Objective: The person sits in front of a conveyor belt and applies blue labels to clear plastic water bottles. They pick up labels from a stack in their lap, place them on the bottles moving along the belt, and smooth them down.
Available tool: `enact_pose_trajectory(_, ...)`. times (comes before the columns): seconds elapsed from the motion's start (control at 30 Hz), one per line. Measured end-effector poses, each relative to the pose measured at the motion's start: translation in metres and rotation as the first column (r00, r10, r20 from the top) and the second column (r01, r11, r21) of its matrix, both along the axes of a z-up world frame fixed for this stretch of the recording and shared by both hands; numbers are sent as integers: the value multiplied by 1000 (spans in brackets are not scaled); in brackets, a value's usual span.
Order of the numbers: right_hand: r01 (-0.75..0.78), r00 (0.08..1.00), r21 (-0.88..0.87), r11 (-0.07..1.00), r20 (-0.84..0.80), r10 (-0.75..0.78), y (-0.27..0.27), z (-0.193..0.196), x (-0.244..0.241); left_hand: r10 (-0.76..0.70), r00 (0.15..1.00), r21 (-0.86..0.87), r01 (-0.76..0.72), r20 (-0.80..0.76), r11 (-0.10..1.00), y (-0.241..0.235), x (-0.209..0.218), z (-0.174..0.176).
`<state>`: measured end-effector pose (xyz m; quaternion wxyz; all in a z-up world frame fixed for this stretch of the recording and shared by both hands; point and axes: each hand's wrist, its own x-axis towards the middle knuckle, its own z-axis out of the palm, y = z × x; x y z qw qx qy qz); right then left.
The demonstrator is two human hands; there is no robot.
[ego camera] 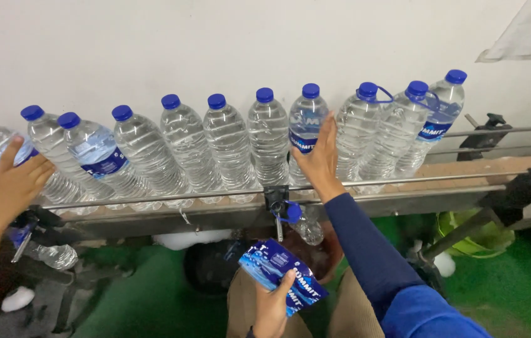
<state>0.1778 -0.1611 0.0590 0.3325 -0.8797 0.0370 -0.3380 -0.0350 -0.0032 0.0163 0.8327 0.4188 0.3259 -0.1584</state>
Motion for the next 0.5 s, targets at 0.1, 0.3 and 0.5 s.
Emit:
enact_pose_trajectory(0.1,-40,998,-37,998,41,42,-14,-2,-22,-40,980,81,24,196,996,-7,7,-13)
enact_pose_trajectory(0.3,-339,941,161,927,72,332,10,19,-153,23,958,107,-56,284,993,-15,30,21)
enact_pose_trajectory(0.5,-617,685,608,500,101,722,-20,4,-166,43,882,56,-78,469,995,-43,42,7)
